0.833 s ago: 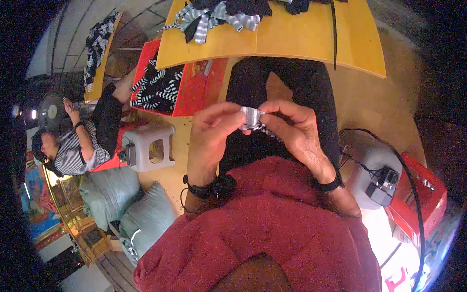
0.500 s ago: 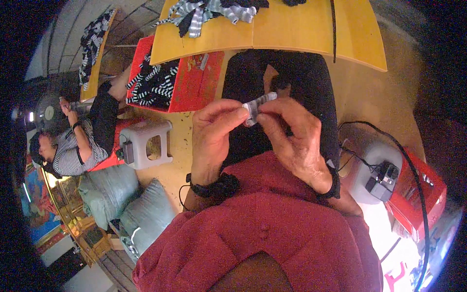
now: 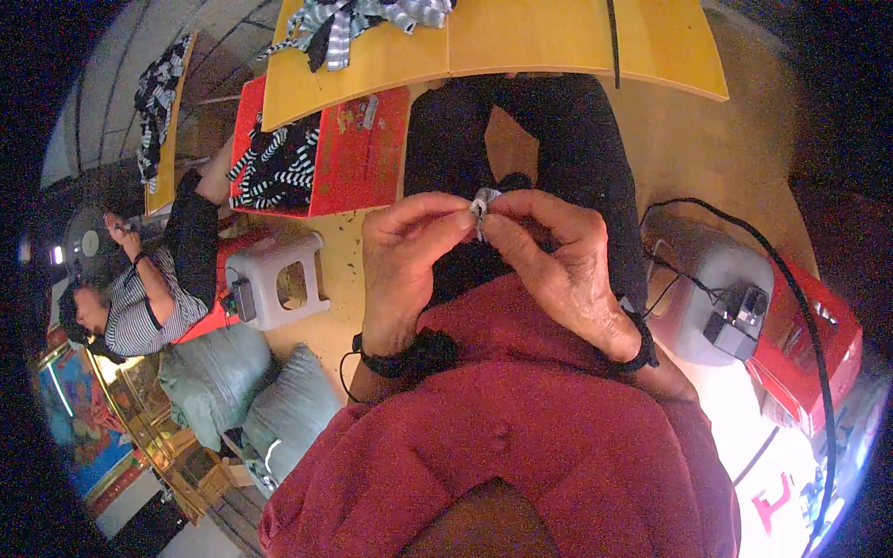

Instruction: Assembling striped fabric sleeves onto black sock components using a guide rod in a textile workshop.

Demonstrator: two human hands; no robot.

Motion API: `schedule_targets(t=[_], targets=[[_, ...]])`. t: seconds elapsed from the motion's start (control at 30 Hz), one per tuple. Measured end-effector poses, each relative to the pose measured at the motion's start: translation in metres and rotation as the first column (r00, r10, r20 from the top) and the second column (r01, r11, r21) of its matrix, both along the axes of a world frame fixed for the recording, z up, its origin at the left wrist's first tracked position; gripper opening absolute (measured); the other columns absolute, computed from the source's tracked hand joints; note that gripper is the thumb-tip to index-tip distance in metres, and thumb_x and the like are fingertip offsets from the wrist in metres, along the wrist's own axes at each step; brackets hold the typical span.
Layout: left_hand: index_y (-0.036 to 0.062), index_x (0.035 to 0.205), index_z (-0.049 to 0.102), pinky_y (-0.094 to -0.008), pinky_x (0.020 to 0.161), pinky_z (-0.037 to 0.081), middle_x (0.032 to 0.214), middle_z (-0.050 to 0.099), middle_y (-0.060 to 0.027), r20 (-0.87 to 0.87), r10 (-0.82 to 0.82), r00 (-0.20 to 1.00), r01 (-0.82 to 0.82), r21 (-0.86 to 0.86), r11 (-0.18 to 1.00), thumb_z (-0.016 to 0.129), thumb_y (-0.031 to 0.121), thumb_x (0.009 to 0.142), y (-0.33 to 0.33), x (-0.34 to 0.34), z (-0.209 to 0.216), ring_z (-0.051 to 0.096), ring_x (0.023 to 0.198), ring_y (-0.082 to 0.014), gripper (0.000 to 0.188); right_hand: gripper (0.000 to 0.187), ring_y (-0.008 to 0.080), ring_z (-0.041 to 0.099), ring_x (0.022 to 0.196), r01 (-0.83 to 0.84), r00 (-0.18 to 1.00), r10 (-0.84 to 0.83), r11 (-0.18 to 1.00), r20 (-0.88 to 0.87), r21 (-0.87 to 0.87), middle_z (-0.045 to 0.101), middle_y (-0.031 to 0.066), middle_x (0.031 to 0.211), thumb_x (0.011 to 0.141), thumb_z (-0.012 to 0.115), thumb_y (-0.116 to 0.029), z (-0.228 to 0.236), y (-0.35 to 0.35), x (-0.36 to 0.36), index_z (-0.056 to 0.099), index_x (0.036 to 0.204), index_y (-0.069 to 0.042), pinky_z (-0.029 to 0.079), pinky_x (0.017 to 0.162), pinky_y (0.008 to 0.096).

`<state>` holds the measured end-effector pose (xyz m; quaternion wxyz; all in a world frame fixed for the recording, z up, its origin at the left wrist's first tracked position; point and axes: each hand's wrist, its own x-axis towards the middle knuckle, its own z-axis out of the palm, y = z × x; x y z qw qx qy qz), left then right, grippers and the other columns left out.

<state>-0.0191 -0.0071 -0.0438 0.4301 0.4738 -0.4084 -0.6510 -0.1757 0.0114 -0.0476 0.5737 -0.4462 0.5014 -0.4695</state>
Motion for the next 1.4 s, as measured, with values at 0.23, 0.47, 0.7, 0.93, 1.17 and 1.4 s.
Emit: schedule_targets(t=[0.23, 0.47, 0.7, 0.93, 1.17, 1.4], targets=[[-0.0033, 0.088, 0.061, -0.0189, 0.067, 0.045, 0.083, 0.061, -0.0055, -0.073, -0.026, 0.997, 0.024, -0.035, 0.999, 0.06, 0.0, 0.081, 0.005, -0.007, -0.005, 0.055, 0.076, -0.0074, 0.008, 0.011, 0.0038, 0.053, 0.063, -0.074, 0.997, 0.072, 0.993, 0.031, 0.092, 0.06, 0.001, 0.071, 0.083, 0.06, -0.008, -0.005, -0.003, -0.011, 0.062, 0.089, 0.0, 0.043, 0.054, 0.0187], [-0.0031, 0.084, 0.06, -0.0182, 0.064, 0.043, 0.079, 0.058, -0.0022, -0.018, 0.003, 1.0, -0.002, 0.045, 0.999, 0.065, 0.002, 0.078, 0.002, -0.014, -0.003, 0.053, 0.072, -0.0059, 0.009, 0.01, 0.0058, 0.054, 0.064, -0.052, 0.995, 0.05, 0.999, -0.09, -0.016, 0.061, 0.0002, 0.072, 0.083, 0.059, -0.006, -0.004, -0.002, -0.013, 0.062, 0.089, 0.001, 0.043, 0.055, 0.0208], [0.0008, 0.077, 0.059, -0.0164, 0.058, 0.041, 0.072, 0.056, 0.0016, -0.017, -0.094, 0.995, 0.094, 0.013, 0.996, 0.069, 0.002, 0.074, -0.001, -0.013, -0.007, 0.05, 0.067, -0.0035, 0.011, 0.008, 0.0064, 0.053, 0.067, 0.003, 1.0, -0.004, 0.999, -0.013, -0.033, 0.059, -0.0011, 0.073, 0.082, 0.059, -0.006, -0.012, 0.002, -0.013, 0.062, 0.087, 0.0, 0.044, 0.059, 0.0219], [0.0013, 0.076, 0.058, -0.0165, 0.057, 0.041, 0.073, 0.057, 0.0004, 0.002, 0.01, 1.0, -0.01, 0.004, 1.0, 0.065, -0.002, 0.075, -0.001, -0.02, -0.008, 0.05, 0.066, -0.0032, 0.008, 0.006, 0.0042, 0.049, 0.064, -0.078, 0.857, -0.034, 0.978, 0.514, 0.194, 0.057, -0.0029, 0.071, 0.082, 0.057, -0.007, -0.012, 0.0, -0.024, 0.06, 0.084, -0.001, 0.039, 0.058, 0.0187], [0.0042, 0.076, 0.055, -0.0166, 0.053, 0.04, 0.073, 0.059, -0.0025, 0.096, 0.103, 0.99, -0.089, -0.143, 0.986, 0.063, -0.004, 0.074, 0.0, -0.025, -0.021, 0.05, 0.061, -0.0036, 0.012, 0.005, 0.0066, 0.049, 0.063, -0.07, 0.984, 0.057, 0.995, 0.17, 0.072, 0.056, -0.0024, 0.071, 0.082, 0.056, -0.007, -0.017, 0.01, -0.016, 0.057, 0.08, -0.001, 0.04, 0.058, 0.0204], [0.0084, 0.084, 0.046, -0.0196, 0.045, 0.035, 0.071, 0.056, -0.0035, -0.614, 0.075, 0.786, 0.158, 0.316, 0.936, 0.061, -0.007, 0.072, -0.005, -0.014, -0.02, 0.047, 0.054, -0.0072, 0.024, 0.006, 0.0056, 0.05, 0.065, 0.105, 0.949, -0.145, 0.983, -0.28, -0.151, 0.057, 0.0021, 0.068, 0.081, 0.055, -0.006, -0.023, 0.008, -0.013, 0.057, 0.081, -0.001, 0.043, 0.057, 0.0228]])
